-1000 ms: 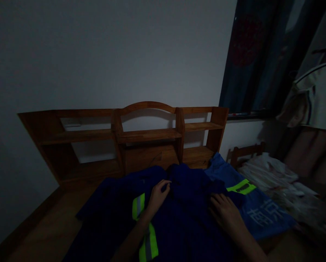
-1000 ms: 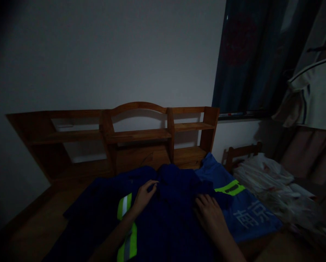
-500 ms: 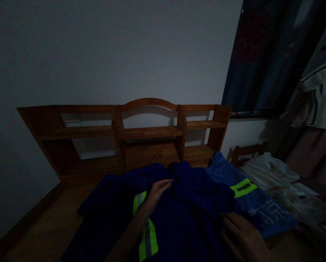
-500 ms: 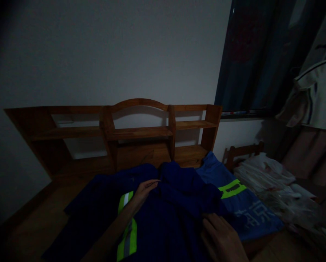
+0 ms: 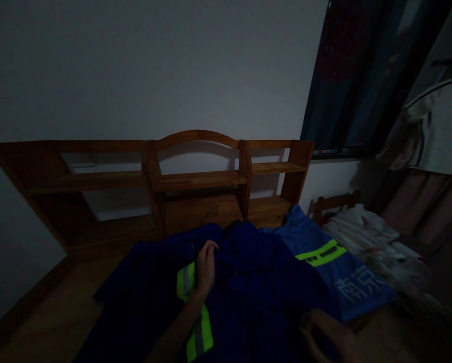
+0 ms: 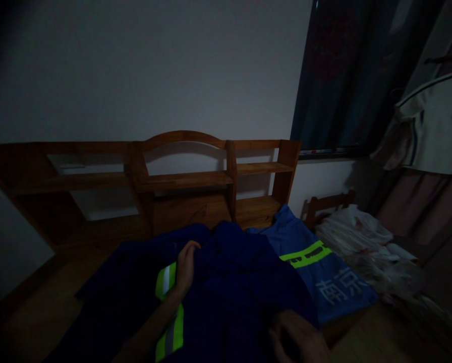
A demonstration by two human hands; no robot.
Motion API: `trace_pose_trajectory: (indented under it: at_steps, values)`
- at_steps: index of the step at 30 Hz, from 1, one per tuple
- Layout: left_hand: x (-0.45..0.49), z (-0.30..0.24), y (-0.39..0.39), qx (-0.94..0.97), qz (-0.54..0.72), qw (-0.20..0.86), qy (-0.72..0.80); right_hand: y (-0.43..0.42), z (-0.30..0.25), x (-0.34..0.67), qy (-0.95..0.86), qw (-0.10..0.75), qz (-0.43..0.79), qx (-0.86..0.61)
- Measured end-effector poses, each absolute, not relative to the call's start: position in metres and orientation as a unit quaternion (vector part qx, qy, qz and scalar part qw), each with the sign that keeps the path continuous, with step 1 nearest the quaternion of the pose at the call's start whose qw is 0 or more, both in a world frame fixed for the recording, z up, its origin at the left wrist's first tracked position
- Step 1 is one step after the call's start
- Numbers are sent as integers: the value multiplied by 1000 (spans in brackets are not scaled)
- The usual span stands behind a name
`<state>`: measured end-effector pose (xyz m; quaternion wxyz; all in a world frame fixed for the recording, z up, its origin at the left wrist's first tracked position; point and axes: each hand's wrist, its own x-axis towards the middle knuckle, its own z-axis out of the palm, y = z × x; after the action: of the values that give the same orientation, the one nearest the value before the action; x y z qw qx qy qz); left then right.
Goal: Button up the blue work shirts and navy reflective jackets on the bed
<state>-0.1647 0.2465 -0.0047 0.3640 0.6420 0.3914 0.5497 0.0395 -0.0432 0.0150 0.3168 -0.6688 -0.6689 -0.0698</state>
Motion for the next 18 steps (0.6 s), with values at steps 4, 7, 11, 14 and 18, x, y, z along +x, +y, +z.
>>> trace_pose_trajectory:
  at_steps: [4, 7, 11, 14, 18]
  values:
    - [-152, 8, 215, 798, 471, 25, 375, -26, 30, 72, -525, 362, -96, -764]
    - [-133, 4, 196, 915, 355, -64, 182, 5, 33, 88, -480, 363, -75, -795]
    - [-121, -4, 188, 963, 254, -24, 91, 49, 21, 92, -480, 357, 67, -798]
    - [-125, 2, 187, 965, 238, 24, 105, 68, 8, 90, -462, 380, 228, -768]
    - [-130, 7, 185, 967, 232, 36, 97, 71, 0, 82, -428, 516, 331, -665]
